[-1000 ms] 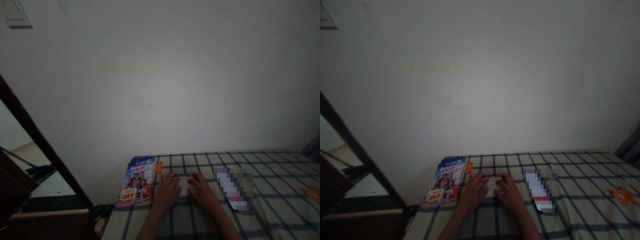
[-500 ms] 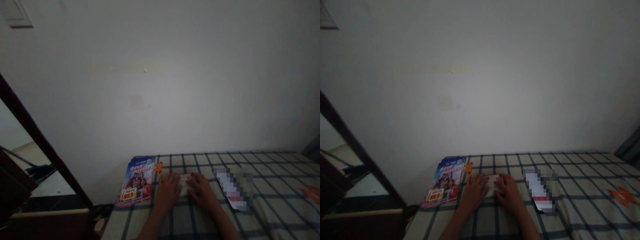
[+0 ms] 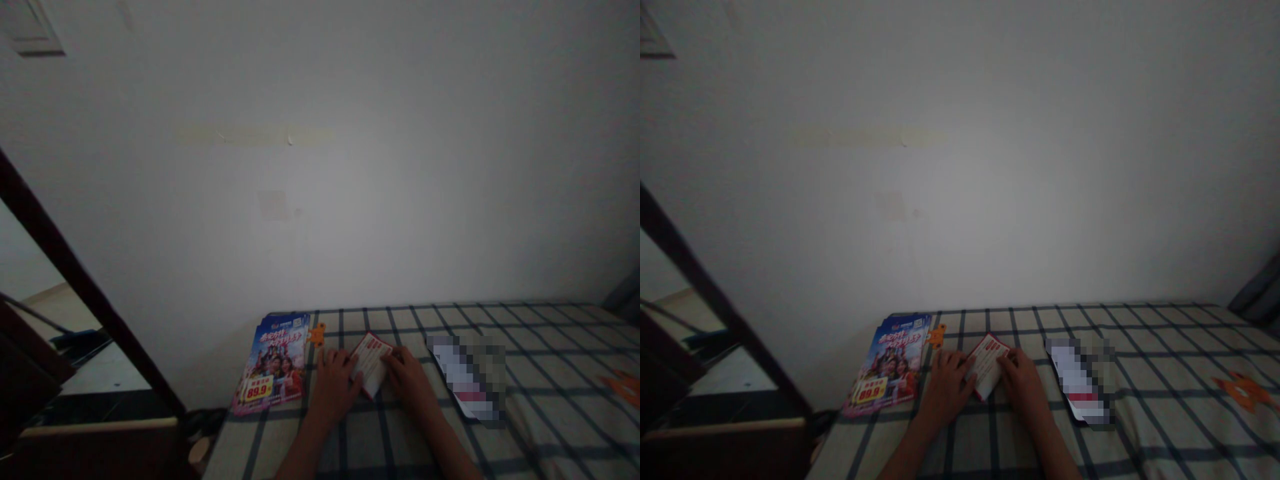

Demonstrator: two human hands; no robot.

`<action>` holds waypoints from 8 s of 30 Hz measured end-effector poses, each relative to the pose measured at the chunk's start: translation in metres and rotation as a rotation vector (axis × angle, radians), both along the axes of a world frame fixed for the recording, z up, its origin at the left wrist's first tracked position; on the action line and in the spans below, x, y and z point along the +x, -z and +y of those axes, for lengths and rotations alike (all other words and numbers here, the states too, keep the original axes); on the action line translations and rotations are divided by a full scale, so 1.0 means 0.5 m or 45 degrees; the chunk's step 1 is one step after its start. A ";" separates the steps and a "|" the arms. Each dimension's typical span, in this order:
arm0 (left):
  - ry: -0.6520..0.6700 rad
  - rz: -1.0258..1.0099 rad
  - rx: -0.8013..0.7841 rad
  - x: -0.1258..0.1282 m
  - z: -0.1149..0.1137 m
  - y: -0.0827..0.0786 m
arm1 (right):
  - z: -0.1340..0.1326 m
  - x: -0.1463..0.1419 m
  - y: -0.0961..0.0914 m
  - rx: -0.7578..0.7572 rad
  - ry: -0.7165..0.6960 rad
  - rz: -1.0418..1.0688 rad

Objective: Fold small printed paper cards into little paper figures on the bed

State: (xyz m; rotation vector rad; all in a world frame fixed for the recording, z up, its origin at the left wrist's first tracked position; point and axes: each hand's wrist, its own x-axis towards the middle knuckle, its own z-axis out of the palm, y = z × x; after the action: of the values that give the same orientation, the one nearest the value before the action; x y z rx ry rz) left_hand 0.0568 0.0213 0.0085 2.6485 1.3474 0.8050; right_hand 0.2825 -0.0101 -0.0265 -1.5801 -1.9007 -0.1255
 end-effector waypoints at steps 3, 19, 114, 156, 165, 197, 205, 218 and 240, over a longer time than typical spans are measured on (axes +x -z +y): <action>0.041 -0.027 -0.034 -0.001 -0.001 -0.002 | 0.002 -0.001 0.009 0.037 0.041 0.003; 0.113 -0.171 -0.205 -0.009 0.018 0.005 | 0.004 0.000 0.008 -0.196 0.073 -0.099; -0.058 -0.055 -0.040 -0.010 0.040 0.039 | -0.007 -0.020 -0.024 -0.280 0.136 -0.215; 0.150 0.145 -0.144 -0.005 0.100 0.016 | -0.009 -0.022 -0.030 -0.290 0.133 -0.193; 0.211 0.229 -0.193 0.005 0.098 -0.005 | -0.005 -0.019 -0.027 -0.305 0.128 -0.191; 0.193 0.200 -0.153 0.006 0.107 0.004 | 0.041 0.043 -0.043 -0.352 0.073 0.029; 0.192 0.189 -0.138 0.005 0.109 0.009 | 0.033 0.052 -0.034 -0.379 0.014 0.051; 0.200 0.192 -0.175 0.007 0.109 0.002 | 0.014 0.069 -0.050 -0.667 -0.114 -0.025; 0.173 0.217 -0.229 0.005 0.110 0.008 | 0.000 0.067 -0.061 -0.798 -0.165 0.005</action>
State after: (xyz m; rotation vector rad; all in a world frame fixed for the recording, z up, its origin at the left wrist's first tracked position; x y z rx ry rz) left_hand 0.0594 0.0762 0.0045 2.6789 1.1936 0.4295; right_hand 0.3158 -0.0101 0.0039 -1.8239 -2.1552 0.5814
